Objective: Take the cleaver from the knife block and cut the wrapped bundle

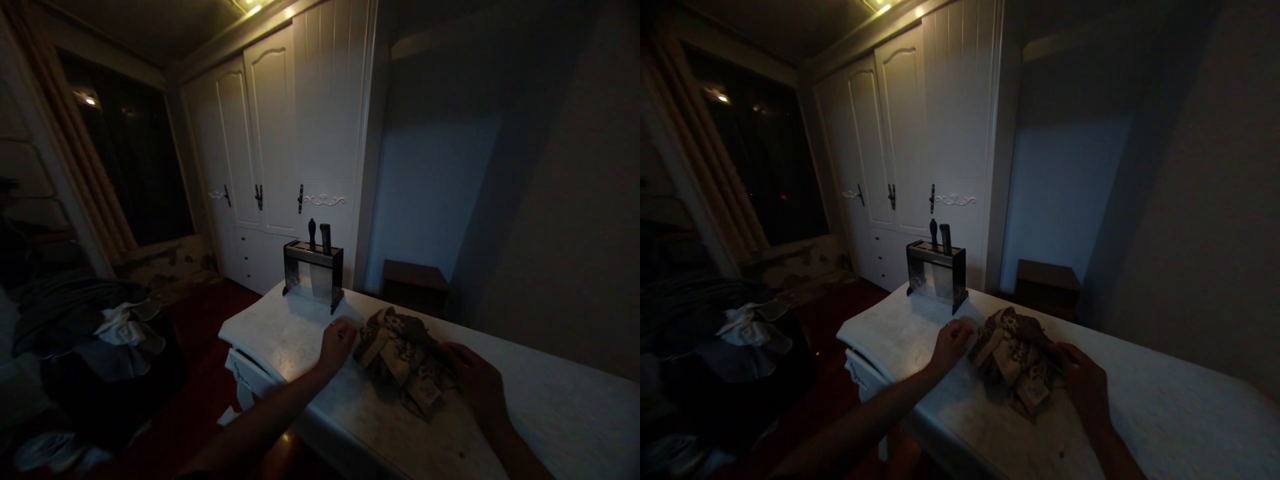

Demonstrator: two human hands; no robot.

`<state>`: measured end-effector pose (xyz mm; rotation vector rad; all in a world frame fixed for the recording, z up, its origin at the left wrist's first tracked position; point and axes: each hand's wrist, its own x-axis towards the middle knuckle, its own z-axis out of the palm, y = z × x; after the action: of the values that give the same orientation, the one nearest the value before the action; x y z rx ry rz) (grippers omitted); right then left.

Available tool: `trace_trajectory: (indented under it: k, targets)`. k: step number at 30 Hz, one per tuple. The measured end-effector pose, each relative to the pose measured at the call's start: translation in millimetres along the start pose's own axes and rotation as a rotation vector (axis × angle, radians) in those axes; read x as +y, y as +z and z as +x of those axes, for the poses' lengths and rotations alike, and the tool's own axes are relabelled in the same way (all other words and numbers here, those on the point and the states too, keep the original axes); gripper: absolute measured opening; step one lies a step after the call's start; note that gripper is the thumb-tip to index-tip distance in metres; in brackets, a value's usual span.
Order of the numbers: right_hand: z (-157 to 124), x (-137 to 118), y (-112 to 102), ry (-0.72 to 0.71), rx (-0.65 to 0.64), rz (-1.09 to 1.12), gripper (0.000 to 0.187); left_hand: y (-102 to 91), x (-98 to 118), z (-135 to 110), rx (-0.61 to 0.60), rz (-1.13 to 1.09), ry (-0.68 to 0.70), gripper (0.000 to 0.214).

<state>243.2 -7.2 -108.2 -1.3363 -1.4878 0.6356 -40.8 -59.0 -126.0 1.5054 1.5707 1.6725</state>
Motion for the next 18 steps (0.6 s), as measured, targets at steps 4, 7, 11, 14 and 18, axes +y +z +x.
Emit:
trace_trajectory:
  k: [4,7,11,14,18]
  targets:
    - [2,3,1,-0.058,-0.037,-0.024,0.049,-34.3,12,25,0.016,0.113,0.155,0.025]
    - [0,1,1,-0.073,-0.040,-0.052,0.052,-63.4,31,55,0.057,0.160,0.263,0.026]
    - [-2,2,4,-0.067,-0.052,-0.061,0.052,-92.4,56,103,0.145,0.219,0.312,0.018]
    - [-3,6,7,-0.082,-0.077,-0.074,0.052,-104.8,69,140,0.162,0.232,0.208,0.023]
    - [-3,9,10,-0.120,-0.099,-0.087,0.055,-113.5,78,174,0.133,0.230,0.037,0.037]
